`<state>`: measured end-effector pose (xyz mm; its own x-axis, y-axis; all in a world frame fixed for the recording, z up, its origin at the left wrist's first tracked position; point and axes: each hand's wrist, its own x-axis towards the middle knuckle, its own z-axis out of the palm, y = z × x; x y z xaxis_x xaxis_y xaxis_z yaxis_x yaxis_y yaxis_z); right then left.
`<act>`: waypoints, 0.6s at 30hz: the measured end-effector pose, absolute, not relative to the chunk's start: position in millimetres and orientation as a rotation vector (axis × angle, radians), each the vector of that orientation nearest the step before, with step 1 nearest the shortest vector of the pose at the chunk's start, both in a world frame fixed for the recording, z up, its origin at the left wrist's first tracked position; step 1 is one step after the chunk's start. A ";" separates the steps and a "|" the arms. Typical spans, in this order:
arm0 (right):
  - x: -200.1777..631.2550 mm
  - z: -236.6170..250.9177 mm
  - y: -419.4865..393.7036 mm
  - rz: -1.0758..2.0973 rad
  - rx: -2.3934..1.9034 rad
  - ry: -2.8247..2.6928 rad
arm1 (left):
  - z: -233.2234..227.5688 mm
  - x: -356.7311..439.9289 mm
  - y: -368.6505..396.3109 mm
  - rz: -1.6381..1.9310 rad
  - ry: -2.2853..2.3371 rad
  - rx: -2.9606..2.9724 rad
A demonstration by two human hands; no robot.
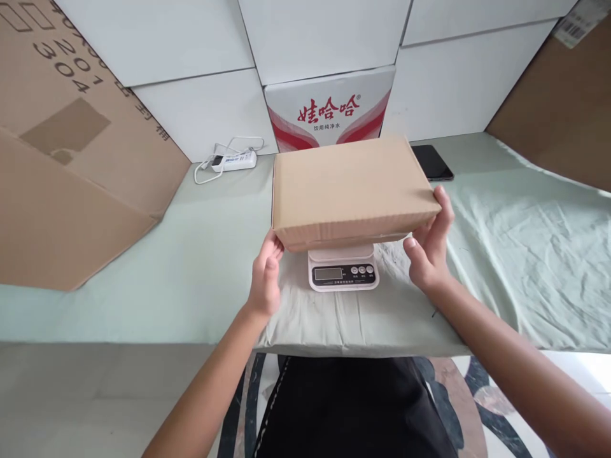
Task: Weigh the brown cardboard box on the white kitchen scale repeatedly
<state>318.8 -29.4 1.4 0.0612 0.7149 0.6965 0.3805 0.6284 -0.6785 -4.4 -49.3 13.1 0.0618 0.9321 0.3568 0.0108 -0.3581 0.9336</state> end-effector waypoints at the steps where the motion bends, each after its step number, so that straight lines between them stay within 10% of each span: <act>1: 317.8 -4.4 -33.2 0.313 -0.950 -1.538 | 9.7 -4.5 -53.4 1.417 0.986 1.514; 18: 316.4 -12.4 -32.1 0.302 -1.027 -1.523 | 0.1 0.3 -53.0 1.416 1.029 1.491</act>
<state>316.4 -32.1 -12.4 0.1049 0.7359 0.6689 0.4253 0.5749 -0.6991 0.3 -53.0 0.1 0.0348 0.9428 0.3314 0.0239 -0.3323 0.9429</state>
